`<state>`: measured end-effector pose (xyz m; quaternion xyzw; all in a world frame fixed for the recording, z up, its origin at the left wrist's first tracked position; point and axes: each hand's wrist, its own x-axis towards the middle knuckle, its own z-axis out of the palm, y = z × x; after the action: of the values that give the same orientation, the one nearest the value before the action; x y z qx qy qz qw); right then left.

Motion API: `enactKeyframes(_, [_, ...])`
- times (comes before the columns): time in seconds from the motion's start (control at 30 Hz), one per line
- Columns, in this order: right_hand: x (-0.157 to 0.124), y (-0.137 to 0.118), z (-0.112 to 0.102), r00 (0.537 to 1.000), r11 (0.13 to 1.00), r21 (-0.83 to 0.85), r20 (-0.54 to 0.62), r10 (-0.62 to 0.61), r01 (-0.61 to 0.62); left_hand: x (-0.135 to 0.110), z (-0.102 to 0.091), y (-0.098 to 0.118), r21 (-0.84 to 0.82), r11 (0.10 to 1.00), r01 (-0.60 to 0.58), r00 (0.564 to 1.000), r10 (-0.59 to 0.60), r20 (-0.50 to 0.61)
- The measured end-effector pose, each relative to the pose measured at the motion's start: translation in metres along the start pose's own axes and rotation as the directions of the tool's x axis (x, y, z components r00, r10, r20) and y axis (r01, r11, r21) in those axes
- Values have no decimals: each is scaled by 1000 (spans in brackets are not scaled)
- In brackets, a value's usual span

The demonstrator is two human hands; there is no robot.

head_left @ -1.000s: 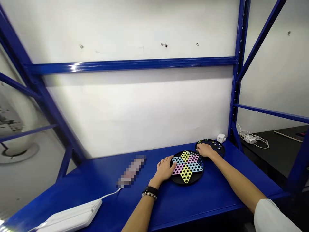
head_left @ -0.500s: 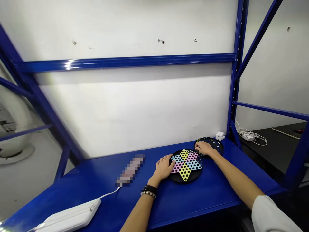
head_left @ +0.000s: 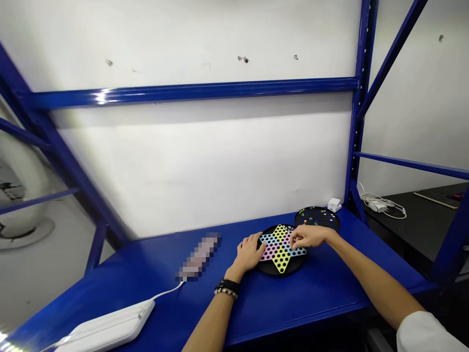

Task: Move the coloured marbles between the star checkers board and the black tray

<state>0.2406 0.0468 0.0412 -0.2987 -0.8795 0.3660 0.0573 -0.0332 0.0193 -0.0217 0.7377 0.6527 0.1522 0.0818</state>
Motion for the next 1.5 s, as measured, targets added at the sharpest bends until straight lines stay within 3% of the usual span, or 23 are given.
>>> enactKeyframes(0.1, [-3, -18, 15, 992, 997, -77, 127, 8, 2, -1, -2, 1, -7, 1000, 5, 1000, -5, 9])
enactKeyframes(0.23, [3, -24, 25, 991, 977, -210, 128, 46, -19, -3, -4, 4, -30, 1000, 0, 1000, 0, 12])
enactKeyframes(0.57, [1, -23, 18, 994, 988, -149, 103, 41, -25, 1, 2, -3, 2, 1000, -1, 1000, 1, 1])
enactKeyframes(0.77, [7, -26, 30, 997, 985, -168, -59, -46, 35, 0, 1, 0, 16, 1000, -4, 1000, 4, -14])
enactKeyframes(0.87, [13, -26, 48, 987, 952, -305, -147, -67, 19, -2, -1, 2, 16, 1000, 2, 1000, -2, -4])
enactKeyframes(0.97, [19, -22, 65, 954, 897, -442, -253, -162, 36, -2, -1, 3, 10, 1000, -2, 1000, 2, 1])
enactKeyframes(1.13, [21, -16, 78, 926, 855, -516, -294, -235, 53, -1, 0, 2, 30, 1000, 7, 1000, -6, -12])
enactKeyframes(1.37, [1, -22, 92, 865, 883, -468, -432, -253, 25, -2, 0, 3, 16, 1000, -11, 1000, 11, -6])
enactKeyframes(1.5, [-20, -29, 101, 891, 875, -485, -403, -210, -12, 0, 1, 1, 16, 1000, -8, 1000, 8, -18])
